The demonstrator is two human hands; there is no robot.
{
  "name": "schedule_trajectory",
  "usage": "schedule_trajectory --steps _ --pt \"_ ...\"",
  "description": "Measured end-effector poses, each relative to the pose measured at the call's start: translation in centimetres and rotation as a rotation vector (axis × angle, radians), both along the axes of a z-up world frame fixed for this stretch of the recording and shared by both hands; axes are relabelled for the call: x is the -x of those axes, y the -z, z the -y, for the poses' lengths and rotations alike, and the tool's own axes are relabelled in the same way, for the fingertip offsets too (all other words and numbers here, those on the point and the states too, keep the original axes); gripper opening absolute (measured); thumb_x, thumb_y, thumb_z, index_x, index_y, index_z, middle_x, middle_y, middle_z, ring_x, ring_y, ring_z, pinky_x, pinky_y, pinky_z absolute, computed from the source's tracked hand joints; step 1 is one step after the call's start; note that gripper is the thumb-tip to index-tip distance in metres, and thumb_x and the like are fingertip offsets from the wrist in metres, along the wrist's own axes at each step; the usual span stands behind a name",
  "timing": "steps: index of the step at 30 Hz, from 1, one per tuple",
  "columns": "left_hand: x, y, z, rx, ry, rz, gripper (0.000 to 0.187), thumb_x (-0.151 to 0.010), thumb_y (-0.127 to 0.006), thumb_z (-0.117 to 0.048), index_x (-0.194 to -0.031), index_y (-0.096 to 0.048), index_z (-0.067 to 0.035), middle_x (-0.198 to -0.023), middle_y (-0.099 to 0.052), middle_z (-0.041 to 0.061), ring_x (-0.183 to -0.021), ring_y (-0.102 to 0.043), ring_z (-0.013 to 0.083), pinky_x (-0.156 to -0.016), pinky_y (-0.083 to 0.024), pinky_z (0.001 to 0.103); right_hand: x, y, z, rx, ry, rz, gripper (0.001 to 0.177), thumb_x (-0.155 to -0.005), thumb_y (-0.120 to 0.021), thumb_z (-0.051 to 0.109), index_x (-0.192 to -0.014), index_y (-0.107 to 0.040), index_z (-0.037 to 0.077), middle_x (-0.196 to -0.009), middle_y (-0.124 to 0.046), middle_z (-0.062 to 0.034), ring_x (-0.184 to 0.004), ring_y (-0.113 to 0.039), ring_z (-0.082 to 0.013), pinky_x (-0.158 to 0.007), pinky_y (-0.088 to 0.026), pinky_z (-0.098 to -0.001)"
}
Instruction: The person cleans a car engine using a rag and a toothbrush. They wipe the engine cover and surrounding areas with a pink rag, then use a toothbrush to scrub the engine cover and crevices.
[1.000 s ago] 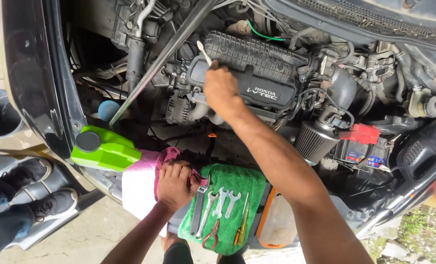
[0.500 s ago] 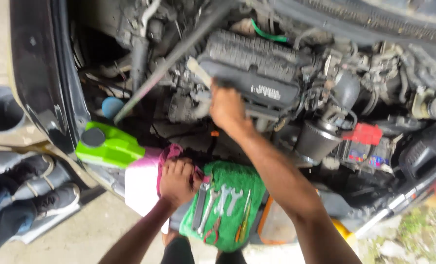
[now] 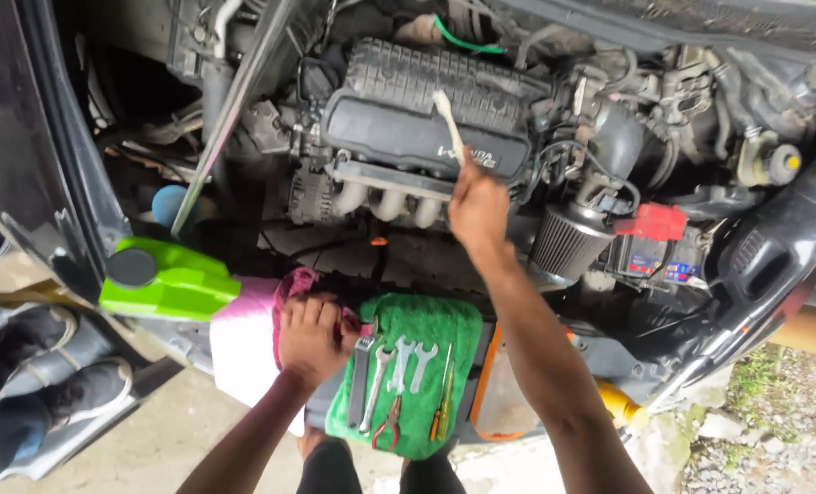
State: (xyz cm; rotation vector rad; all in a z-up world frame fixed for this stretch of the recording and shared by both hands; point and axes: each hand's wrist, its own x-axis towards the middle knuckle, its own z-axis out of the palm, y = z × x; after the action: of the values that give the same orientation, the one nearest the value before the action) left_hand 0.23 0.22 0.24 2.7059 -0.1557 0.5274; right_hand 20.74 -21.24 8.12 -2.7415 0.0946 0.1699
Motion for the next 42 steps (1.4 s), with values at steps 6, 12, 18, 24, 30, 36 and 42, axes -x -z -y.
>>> schedule_trajectory --steps 6,12,18,24,30,36,42 --pt "-0.5 1.5 -0.5 -0.009 -0.008 0.033 0.017 -0.06 -0.057 -0.033 -0.066 -0.047 -0.02 -0.086 -0.056 -0.001 -0.083 -0.056 0.0235 -0.084 -0.043 0.041 -0.1 3.5 5.3 -0.04 0.087 0.153 0.016 -0.073 -0.055 0.013 -0.074 -0.069 0.021 -0.071 -0.069 -0.004 -0.075 -0.067 -0.0368 -0.071 -0.055 -0.0485" --pt "0.4 1.3 -0.3 -0.02 0.003 0.024 0.017 -0.06 -0.057 -0.031 -0.068 -0.047 -0.02 -0.088 -0.057 -0.001 -0.085 -0.057 0.0232 -0.086 -0.043 0.041 -2.6 -0.9 7.1 -0.079 0.104 -0.045 0.02 -0.082 -0.055 0.026 -0.092 -0.069 0.037 -0.068 -0.068 -0.0053 -0.074 -0.068 -0.034 -0.069 -0.054 -0.0462" --pt "0.5 0.3 -0.1 -0.017 0.002 0.012 0.017 -0.06 -0.058 -0.029 -0.067 -0.047 -0.018 -0.085 -0.056 0.001 -0.082 -0.057 0.0248 -0.086 -0.044 0.042 -4.2 -6.7 6.9 -0.009 0.021 -0.291 0.026 -0.082 -0.054 0.025 -0.097 -0.071 0.037 -0.091 -0.071 -0.0068 -0.095 -0.066 -0.0339 -0.084 -0.052 -0.046" --pt "-0.3 2.1 -0.5 -0.08 -0.02 0.047 0.016 -0.061 -0.058 -0.029 -0.068 -0.048 -0.018 -0.084 -0.053 0.001 -0.081 -0.056 0.0243 -0.086 -0.043 0.041 -3.9 -7.8 9.0 -0.184 -0.016 -0.369 0.026 -0.088 -0.056 0.029 -0.109 -0.069 0.036 -0.101 -0.071 -0.0097 -0.099 -0.065 -0.0347 -0.086 -0.051 -0.0438" --pt "-0.3 1.9 -0.4 -0.086 -0.007 0.027 0.016 -0.062 -0.057 -0.028 -0.069 -0.048 -0.017 -0.085 -0.053 0.003 -0.082 -0.055 0.0259 -0.087 -0.043 0.043 -5.2 -3.5 4.6 -0.061 -0.014 -0.139 0.025 -0.083 -0.054 0.027 -0.099 -0.07 0.039 -0.083 -0.072 -0.0074 -0.088 -0.068 -0.0349 -0.081 -0.054 -0.0475" --pt "0.5 3.0 -0.7 -0.076 -0.022 0.055 0.016 -0.062 -0.056 -0.03 -0.069 -0.047 -0.018 -0.085 -0.054 0.001 -0.082 -0.056 0.0243 -0.088 -0.043 0.042 -5.0 -2.0 7.9 0.148 0.032 -0.143 0.029 -0.085 -0.052 0.031 -0.106 -0.067 0.043 -0.083 -0.071 -0.0132 -0.089 -0.068 -0.0368 -0.081 -0.054 -0.0495" --pt "0.0 0.6 0.0 -0.084 0.002 0.021 0.018 -0.074 -0.049 -0.034 -0.073 -0.05 -0.016 -0.083 -0.054 0.002 -0.077 -0.052 0.0235 -0.081 -0.042 0.041 -2.8 -5.2 6.5 0.166 0.016 -0.239 0.024 -0.089 -0.051 0.016 -0.104 -0.067 0.027 -0.074 -0.066 -0.0091 -0.063 -0.058 -0.0253 -0.055 -0.049 -0.0345"
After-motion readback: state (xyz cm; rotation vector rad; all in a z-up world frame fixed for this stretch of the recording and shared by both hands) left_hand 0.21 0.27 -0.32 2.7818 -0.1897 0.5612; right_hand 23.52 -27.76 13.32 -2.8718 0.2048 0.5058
